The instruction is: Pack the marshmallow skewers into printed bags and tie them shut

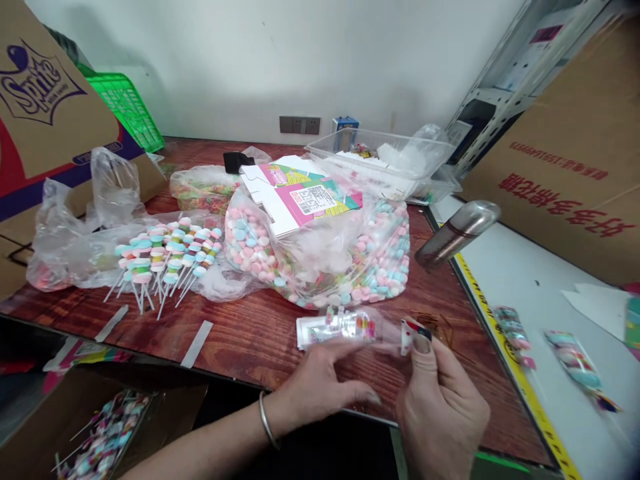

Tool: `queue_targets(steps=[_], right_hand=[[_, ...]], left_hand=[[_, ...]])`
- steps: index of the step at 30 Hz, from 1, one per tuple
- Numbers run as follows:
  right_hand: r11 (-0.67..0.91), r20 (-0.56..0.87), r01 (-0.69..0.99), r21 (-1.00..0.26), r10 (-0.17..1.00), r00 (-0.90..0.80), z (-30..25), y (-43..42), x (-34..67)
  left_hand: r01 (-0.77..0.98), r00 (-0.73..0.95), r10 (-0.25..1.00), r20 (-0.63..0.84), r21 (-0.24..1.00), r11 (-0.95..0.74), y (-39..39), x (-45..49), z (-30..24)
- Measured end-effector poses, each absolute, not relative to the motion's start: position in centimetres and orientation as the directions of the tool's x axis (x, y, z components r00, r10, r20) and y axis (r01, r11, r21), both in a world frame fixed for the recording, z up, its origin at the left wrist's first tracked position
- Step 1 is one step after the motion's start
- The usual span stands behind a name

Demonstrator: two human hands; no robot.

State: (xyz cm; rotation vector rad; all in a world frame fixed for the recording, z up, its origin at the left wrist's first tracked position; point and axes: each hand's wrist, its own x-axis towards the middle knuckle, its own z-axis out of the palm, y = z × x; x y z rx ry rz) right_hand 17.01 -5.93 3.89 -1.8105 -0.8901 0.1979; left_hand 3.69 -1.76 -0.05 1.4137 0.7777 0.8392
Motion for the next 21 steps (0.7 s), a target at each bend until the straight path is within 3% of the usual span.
queue_targets(steps=[2,4,6,9,12,15,18,21], right_hand=[[-0.143,0.177,0.384,-0.912,0.707,0.684,3.6,-6.1,16.6],[-0.120,0.198,0.411,-0.904,0.734,0.650,3.2,-6.4,16.2],[-0.096,0.294,0.517,-0.851,0.729,0.619,2.7,-6.8,16.0],[-0.053,0.479,0.707,-0.705,0.700,0.530,1.8,-7.3,15.9],[0.030,0.560,0.775,-0.631,0.710,0.427,1.1,-7.5,15.9],[0.033,0.440,0.646,-0.763,0.759,0.481,1.2,-7.5,15.8],[-0.060,0.128,0.332,-0.941,0.846,0.517,1.7,-7.2,15.8],[-0.117,-0.047,0.133,-0.984,0.897,0.441,1.9,-7.0,15.7]], left_hand=[[-0.334,0.499,0.864,-0.071,0.904,0.267,-2.6,4.5,1.3],[-0.537,0.425,0.896,-0.130,0.761,0.364,-3.1,5.0,2.3],[-0.586,0.395,0.905,-0.158,0.716,0.381,-3.4,5.2,3.0],[-0.511,0.459,0.853,-0.249,0.711,0.483,-3.9,5.2,3.5],[-0.566,0.379,0.872,-0.310,0.668,0.484,-3.9,5.7,3.6],[-0.690,0.217,0.923,-0.318,0.619,0.375,-3.1,5.8,3.2],[-0.692,0.150,0.919,-0.365,0.625,0.361,-2.1,5.4,2.4],[-0.656,0.124,0.915,-0.384,0.660,0.366,-1.4,4.8,1.7]])
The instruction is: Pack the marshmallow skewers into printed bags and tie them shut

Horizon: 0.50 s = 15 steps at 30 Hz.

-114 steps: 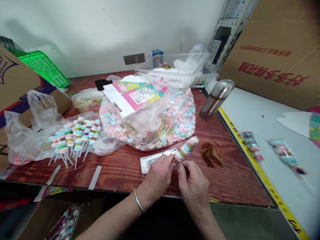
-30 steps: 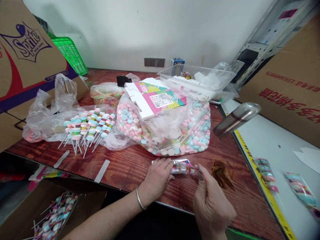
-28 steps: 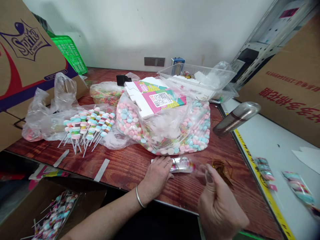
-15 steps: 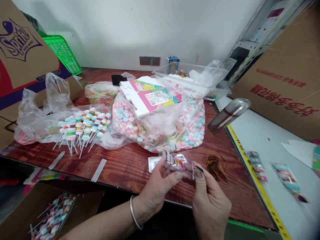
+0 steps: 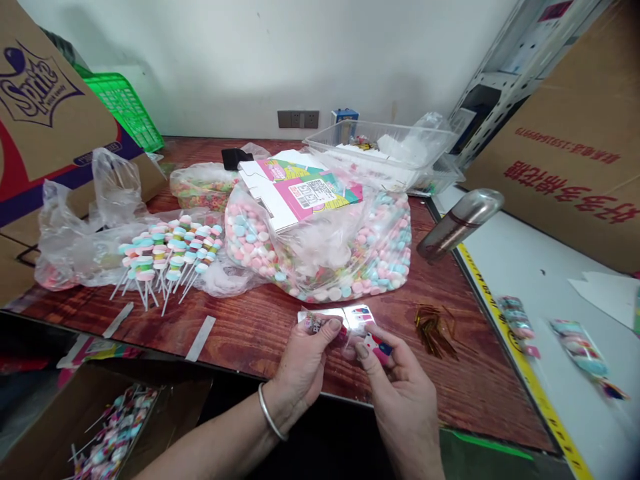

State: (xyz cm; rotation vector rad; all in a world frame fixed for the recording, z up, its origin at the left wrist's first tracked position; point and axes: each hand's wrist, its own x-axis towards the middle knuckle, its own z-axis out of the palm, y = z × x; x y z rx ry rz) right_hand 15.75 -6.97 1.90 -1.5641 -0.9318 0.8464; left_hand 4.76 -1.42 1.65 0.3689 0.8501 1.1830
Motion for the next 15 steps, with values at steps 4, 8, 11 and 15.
queue_targets(steps=[4,8,11,15], right_hand=[[-0.170,-0.097,0.144,-0.975,0.906,0.411,1.8,-7.0,15.7],[-0.181,-0.083,0.234,-0.955,0.923,0.376,1.9,-7.0,15.8],[-0.137,0.014,0.387,-0.912,0.932,0.363,2.0,-7.1,16.0],[-0.087,0.111,0.402,-0.911,0.889,0.445,2.3,-7.6,16.0]], left_hand=[[-0.633,0.088,0.933,-0.349,0.703,0.323,-1.3,4.5,1.4],[-0.683,0.162,0.936,-0.312,0.649,0.334,-1.5,4.6,1.1],[-0.717,0.201,0.908,-0.367,0.577,0.391,-1.4,4.4,0.4],[-0.806,0.228,0.850,-0.475,0.397,0.438,-0.8,3.8,-0.4]])
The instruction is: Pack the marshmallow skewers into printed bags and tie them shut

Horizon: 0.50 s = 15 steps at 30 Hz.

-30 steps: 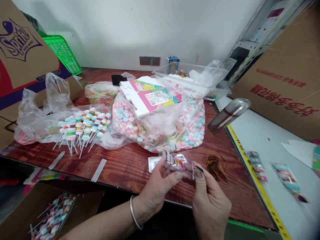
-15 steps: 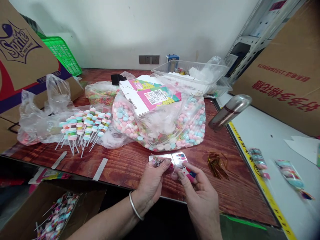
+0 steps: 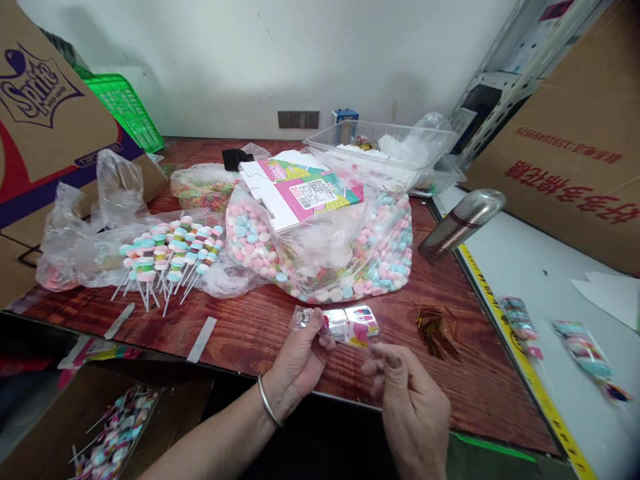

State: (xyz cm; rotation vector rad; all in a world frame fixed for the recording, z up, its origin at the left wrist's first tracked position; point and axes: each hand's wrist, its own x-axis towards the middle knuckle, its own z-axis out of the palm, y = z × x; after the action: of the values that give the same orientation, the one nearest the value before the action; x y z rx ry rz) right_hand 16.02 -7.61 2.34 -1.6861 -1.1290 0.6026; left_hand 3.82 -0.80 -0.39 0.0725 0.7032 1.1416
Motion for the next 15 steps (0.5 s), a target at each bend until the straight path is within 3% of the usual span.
queue_targets(steps=[3,7,10,15], right_hand=[[0.009,0.270,0.468,-0.883,0.827,0.493,2.6,-7.7,15.7],[0.177,0.452,0.578,-0.797,0.809,0.376,2.6,-7.3,15.2],[0.193,0.441,0.579,-0.793,0.837,0.325,2.3,-7.0,14.8],[0.177,0.401,0.471,-0.864,0.808,0.432,2.0,-6.6,14.0]], left_hand=[[-0.829,0.256,0.833,-0.490,0.332,0.450,-0.5,3.5,-0.5],[-0.831,0.258,0.854,-0.452,0.347,0.435,-0.6,3.4,-0.3],[-0.827,0.254,0.870,-0.423,0.371,0.422,-0.6,3.4,-0.2],[-0.850,0.184,0.886,-0.426,0.383,0.361,-0.3,2.7,-0.2]])
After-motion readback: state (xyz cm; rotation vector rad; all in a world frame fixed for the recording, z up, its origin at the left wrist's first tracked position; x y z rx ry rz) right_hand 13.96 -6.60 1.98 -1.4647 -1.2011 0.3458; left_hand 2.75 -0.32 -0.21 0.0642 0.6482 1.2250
